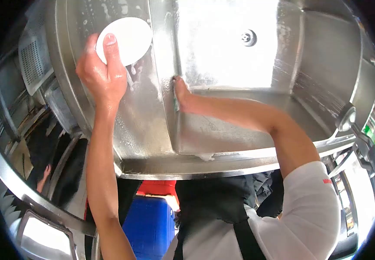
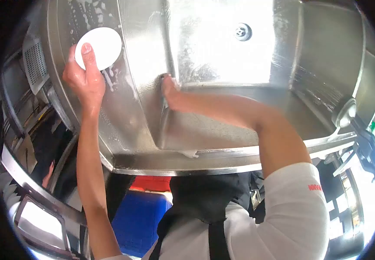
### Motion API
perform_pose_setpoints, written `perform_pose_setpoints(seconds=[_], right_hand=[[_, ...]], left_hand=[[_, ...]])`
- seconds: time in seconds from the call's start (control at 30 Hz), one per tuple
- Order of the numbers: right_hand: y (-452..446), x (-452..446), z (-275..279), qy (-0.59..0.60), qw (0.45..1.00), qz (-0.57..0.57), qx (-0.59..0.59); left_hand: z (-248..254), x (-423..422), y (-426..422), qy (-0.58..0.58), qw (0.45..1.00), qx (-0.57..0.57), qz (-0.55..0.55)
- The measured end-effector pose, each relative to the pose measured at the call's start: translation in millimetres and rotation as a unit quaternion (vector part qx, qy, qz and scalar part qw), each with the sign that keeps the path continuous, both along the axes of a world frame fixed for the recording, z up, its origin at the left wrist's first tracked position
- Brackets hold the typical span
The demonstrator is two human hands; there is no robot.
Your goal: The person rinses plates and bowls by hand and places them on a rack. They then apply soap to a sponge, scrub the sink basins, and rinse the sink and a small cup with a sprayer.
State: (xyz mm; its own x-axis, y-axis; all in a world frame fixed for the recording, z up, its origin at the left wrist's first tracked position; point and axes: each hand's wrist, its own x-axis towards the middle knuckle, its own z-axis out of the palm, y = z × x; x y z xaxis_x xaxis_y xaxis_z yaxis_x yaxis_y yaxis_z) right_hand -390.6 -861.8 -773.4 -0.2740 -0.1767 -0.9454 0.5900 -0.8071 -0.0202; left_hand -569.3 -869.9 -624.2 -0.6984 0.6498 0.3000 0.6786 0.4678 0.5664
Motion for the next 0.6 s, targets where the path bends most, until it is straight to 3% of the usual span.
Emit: perform_pose_setpoints(seconds=[0.07,0.1,0.17,0.23,0.3,0.37,0.43,0.5,0.53,0.57,0.6], right_hand=[[18,-13,64,0.059,0.993,0.031,0.094],[24,-6,81,0.189,0.966,0.08,0.159],[32,15,120,0.271,0.904,0.174,0.282],[8,65,148,0.397,0.728,0.304,0.469],[17,97,166,0.442,0.686,0.454,0.356],[36,107,168,0.468,0.614,0.524,0.359],[61,129,153,0.474,0.6,0.548,0.34],[98,175,112,0.444,0.655,0.532,0.301],[124,185,100,0.361,0.642,0.629,0.25],[145,195,85,0.271,0.621,0.71,0.19],[161,210,43,0.246,0.534,0.791,0.168]], left_hand=[[-3,3,0,-0.001,1.0,0.025,-0.005],[-1,5,1,0.008,1.0,0.019,-0.001],[1,9,1,0.006,1.0,0.019,0.003],[-3,7,0,0.011,0.999,0.03,0.007],[-5,13,-3,0.002,1.0,0.017,0.007],[-5,7,-1,0.023,0.999,0.031,0.017],[-4,6,-3,0.034,0.999,0.014,0.022],[-4,7,-3,0.016,0.999,0.021,0.021],[-2,9,-3,0.024,0.999,0.017,0.019],[-2,10,-1,0.026,0.999,0.015,0.017],[-3,10,-1,0.03,0.999,0.008,0.016]])
